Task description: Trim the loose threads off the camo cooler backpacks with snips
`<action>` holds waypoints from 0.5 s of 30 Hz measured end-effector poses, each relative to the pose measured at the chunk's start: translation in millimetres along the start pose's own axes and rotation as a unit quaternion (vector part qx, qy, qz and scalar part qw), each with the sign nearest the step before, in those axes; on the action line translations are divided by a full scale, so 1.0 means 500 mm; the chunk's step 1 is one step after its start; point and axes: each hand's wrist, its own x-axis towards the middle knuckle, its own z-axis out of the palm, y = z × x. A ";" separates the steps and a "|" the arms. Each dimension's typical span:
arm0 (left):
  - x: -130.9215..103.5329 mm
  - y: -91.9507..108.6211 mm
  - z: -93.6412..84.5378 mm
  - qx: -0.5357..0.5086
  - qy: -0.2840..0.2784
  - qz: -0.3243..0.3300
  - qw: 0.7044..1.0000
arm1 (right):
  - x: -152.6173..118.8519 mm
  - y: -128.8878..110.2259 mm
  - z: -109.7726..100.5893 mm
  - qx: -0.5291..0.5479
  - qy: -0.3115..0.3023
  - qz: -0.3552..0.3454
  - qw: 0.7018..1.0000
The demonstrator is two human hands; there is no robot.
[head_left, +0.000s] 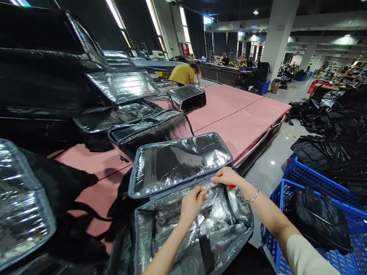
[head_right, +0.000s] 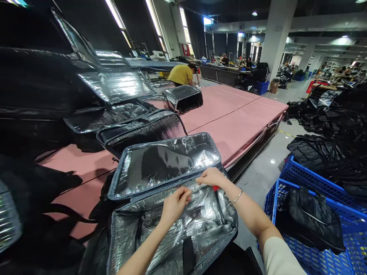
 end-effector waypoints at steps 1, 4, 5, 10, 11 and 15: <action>-0.003 0.003 -0.002 -0.006 -0.025 0.005 1.000 | -0.003 0.004 0.000 0.011 -0.001 -0.008 1.000; -0.016 0.018 -0.018 -0.021 -0.129 0.018 0.991 | -0.012 0.016 0.006 0.052 -0.002 -0.034 0.998; -0.020 0.024 -0.027 -0.014 -0.157 0.029 0.987 | -0.014 0.021 0.010 0.068 0.004 -0.040 0.997; -0.029 0.035 -0.096 0.049 -0.078 0.165 0.982 | 0.001 0.048 0.035 0.154 0.068 -0.055 0.984; -0.029 0.032 -0.116 0.039 -0.031 0.172 0.984 | 0.007 0.055 0.038 0.172 0.086 -0.055 0.980; -0.036 0.009 -0.211 0.018 0.163 0.098 0.982 | 0.031 0.090 0.028 0.237 0.172 -0.044 0.955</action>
